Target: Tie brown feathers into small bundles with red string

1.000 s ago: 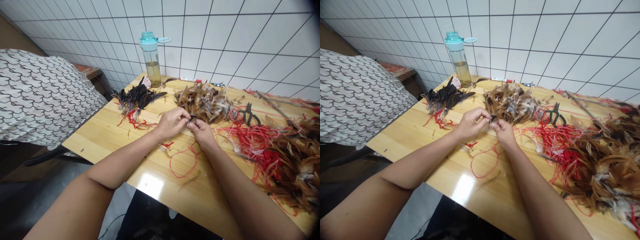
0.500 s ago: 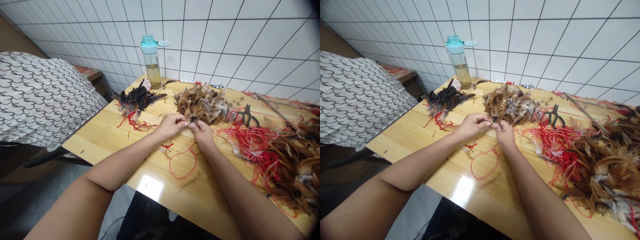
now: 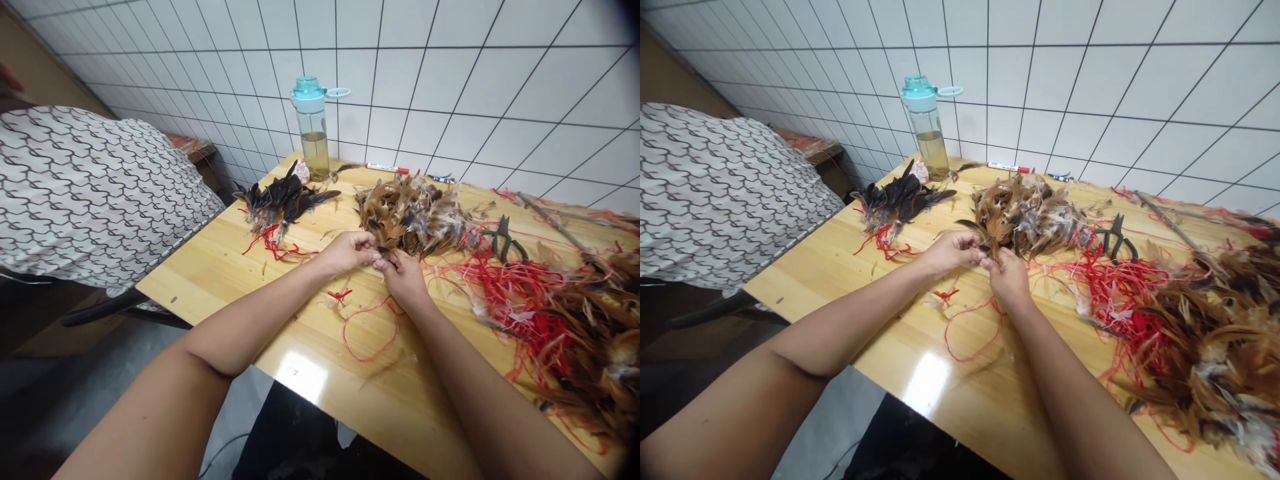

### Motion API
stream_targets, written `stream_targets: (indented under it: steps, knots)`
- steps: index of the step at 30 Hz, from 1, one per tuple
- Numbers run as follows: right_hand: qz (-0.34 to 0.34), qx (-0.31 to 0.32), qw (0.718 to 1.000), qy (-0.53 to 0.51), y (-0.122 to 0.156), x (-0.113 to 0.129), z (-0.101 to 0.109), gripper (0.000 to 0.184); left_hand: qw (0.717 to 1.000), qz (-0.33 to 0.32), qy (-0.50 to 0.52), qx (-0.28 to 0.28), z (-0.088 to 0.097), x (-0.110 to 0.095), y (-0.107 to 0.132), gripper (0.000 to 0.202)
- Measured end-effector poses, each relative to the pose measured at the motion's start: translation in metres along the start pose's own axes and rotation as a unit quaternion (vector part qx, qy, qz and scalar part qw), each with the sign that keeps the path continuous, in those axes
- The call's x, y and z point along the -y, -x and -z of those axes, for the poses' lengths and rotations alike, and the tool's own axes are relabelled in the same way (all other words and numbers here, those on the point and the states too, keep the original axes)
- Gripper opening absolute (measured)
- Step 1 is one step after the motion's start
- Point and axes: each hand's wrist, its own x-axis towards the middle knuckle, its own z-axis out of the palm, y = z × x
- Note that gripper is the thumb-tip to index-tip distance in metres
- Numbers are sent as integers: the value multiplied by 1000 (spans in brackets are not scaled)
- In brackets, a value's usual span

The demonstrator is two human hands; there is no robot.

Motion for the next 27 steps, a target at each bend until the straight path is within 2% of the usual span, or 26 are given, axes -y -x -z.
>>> stream_targets:
  steps: [4,12,15,18,22,24,27]
  knots:
    - [21,21,999,-34,-1,-1,1,17,999,6,16,30,4,-4,-1,33]
    - [23,73,991,-106,-1,-8,2,13,993,41,27,108,15,-8,2,43]
    - [29,98,992,-77,-2,-6,5,16,991,41,33,124,16,-7,1,43]
    - [18,97,993,-64,-2,-1,7,24,993,17,27,112,13,-8,0,41]
    - [-30,73,987,-140,-1,4,7,22,995,-15,66,73,6,-12,1,39]
    - [-54,65,980,-178,-2,5,7,21,992,-11,116,43,5,-12,2,40]
    - [-84,47,973,-210,-2,5,8,22,983,30,182,9,6,-11,1,44]
